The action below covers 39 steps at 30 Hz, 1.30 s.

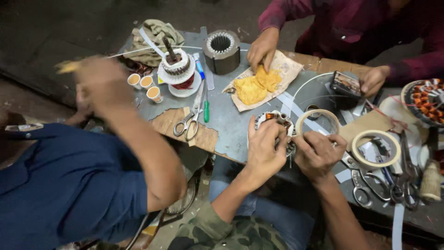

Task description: The person wraps a motor stator with white tape, adjusting the copper windings and securing the tape around the component. They handle the stator with both hands, rotate it, and apply tape in multiple passes while seated at a workbench.

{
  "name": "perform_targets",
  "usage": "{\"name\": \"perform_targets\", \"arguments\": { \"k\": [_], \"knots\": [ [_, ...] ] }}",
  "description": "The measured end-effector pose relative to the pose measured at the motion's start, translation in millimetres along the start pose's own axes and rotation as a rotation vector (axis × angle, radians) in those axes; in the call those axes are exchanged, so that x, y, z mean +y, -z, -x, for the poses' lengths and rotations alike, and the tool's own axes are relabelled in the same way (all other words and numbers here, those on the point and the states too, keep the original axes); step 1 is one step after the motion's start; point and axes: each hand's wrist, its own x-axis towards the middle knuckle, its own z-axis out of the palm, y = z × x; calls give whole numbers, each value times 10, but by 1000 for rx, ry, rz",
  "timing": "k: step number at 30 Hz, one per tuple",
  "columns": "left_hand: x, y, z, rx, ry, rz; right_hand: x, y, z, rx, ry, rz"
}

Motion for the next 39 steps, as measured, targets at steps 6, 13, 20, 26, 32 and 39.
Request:
{"name": "perform_targets", "arguments": {
  "k": [6, 13, 20, 26, 32, 39],
  "knots": [
    [70, -9, 32, 31, -25, 3, -33, 13, 53, 64, 16, -8],
    [107, -74, 164, 15, -6, 28, -1, 64, 215, 80, 28, -28],
    [30, -116, 124, 33, -9, 32, -8, 196, 410, 95, 33, -29],
    [-12, -129, 214, -46, -40, 27, 53, 742, 723, 216, -541, -72],
    [42, 4, 141, -126, -225, -165, 482, 1224, 727, -129, -527, 352],
    [84, 256, 99, -165, -451, -448, 549, 1255, 700, -307, -659, 234]
  ]
}}
